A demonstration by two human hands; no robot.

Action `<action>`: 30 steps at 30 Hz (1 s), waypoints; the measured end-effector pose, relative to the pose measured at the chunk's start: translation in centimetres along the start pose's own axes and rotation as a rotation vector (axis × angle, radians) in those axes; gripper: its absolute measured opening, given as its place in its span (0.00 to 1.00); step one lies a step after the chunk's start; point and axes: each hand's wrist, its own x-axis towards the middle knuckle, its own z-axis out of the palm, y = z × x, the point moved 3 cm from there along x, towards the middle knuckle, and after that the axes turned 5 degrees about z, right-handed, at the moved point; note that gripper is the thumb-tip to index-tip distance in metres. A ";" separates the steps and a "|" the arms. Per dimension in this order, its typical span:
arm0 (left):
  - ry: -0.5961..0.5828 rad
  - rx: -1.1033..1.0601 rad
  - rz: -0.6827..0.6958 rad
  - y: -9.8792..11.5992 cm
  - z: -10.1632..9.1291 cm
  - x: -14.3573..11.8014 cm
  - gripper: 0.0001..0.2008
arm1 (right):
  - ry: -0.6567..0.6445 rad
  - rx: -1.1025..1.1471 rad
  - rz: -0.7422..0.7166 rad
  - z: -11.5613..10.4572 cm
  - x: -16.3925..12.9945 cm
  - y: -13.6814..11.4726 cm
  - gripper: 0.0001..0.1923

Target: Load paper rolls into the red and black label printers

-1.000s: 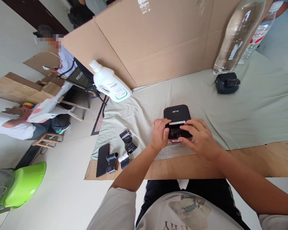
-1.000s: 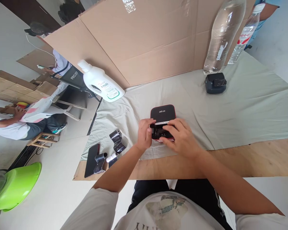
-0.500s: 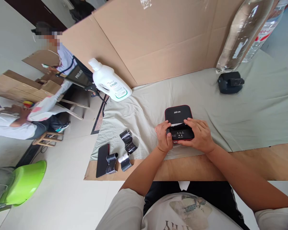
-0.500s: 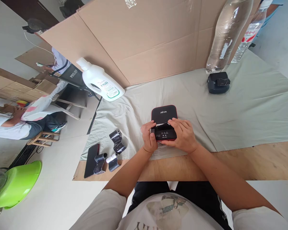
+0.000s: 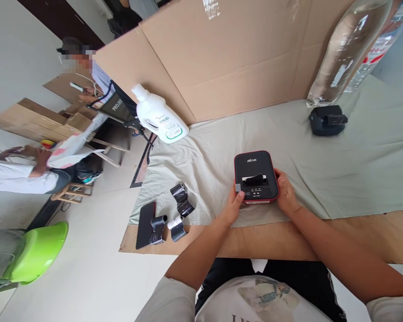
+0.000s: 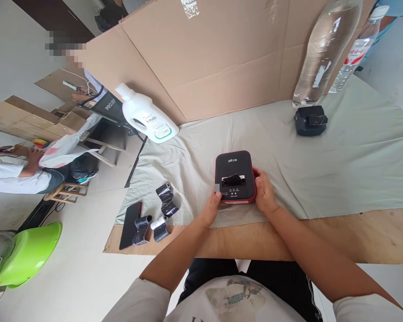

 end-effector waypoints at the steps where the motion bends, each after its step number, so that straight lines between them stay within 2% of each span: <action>1: -0.039 -0.067 0.000 0.3 0.2 -0.2 0.37 | -0.026 -0.003 0.035 0.1 -0.1 0.2 0.28; 3: -0.077 -0.196 -0.007 0.8 0.5 -0.5 0.41 | -0.076 -0.002 0.028 0.1 -0.2 0.3 0.28; 5: -0.045 -0.269 0.002 0.8 0.4 -0.7 0.46 | -0.109 0.006 -0.027 0.0 -0.4 0.0 0.29; 7: 0.067 -0.309 0.025 0.5 -0.2 -0.4 0.48 | -0.166 -0.006 -0.114 0.1 -0.6 -0.3 0.30; 10: 0.330 -0.413 -0.016 -0.5 -2.6 1.3 0.38 | -0.320 -0.073 -0.274 0.7 -0.9 -0.9 0.33; 12: 0.487 -0.529 -0.097 -1.4 -4.9 3.3 0.28 | -0.416 -0.142 -0.334 1.3 -1.1 -1.1 0.33; 14: 0.614 -0.615 -0.137 -2.0 -7.8 6.0 0.21 | -0.464 -0.213 -0.316 1.7 -1.2 -1.0 0.32; 17: 0.801 -0.643 -0.091 -2.1 -13.3 10.3 0.15 | -0.455 -0.259 -0.255 2.0 -1.2 -0.8 0.30; 19: 0.918 -0.639 -0.104 -2.2 -17.3 12.7 0.13 | -0.454 -0.259 -0.238 2.0 -1.2 -0.9 0.28; 21: 0.981 -0.600 -0.143 -2.2 -21.0 14.4 0.13 | -0.458 -0.262 -0.227 2.0 -1.2 -1.2 0.26; 25: 1.003 -0.461 -0.244 -2.6 -26.5 15.5 0.17 | -0.460 -0.286 -0.225 2.2 -1.2 -1.7 0.25; 28: 1.080 -0.101 -0.287 -2.7 -28.9 14.8 0.20 | -0.486 -0.330 -0.263 2.5 -1.5 -1.6 0.25; 30: 1.154 0.151 -0.290 -2.3 -29.8 14.0 0.20 | -0.529 -0.388 -0.277 2.8 -1.8 -1.4 0.26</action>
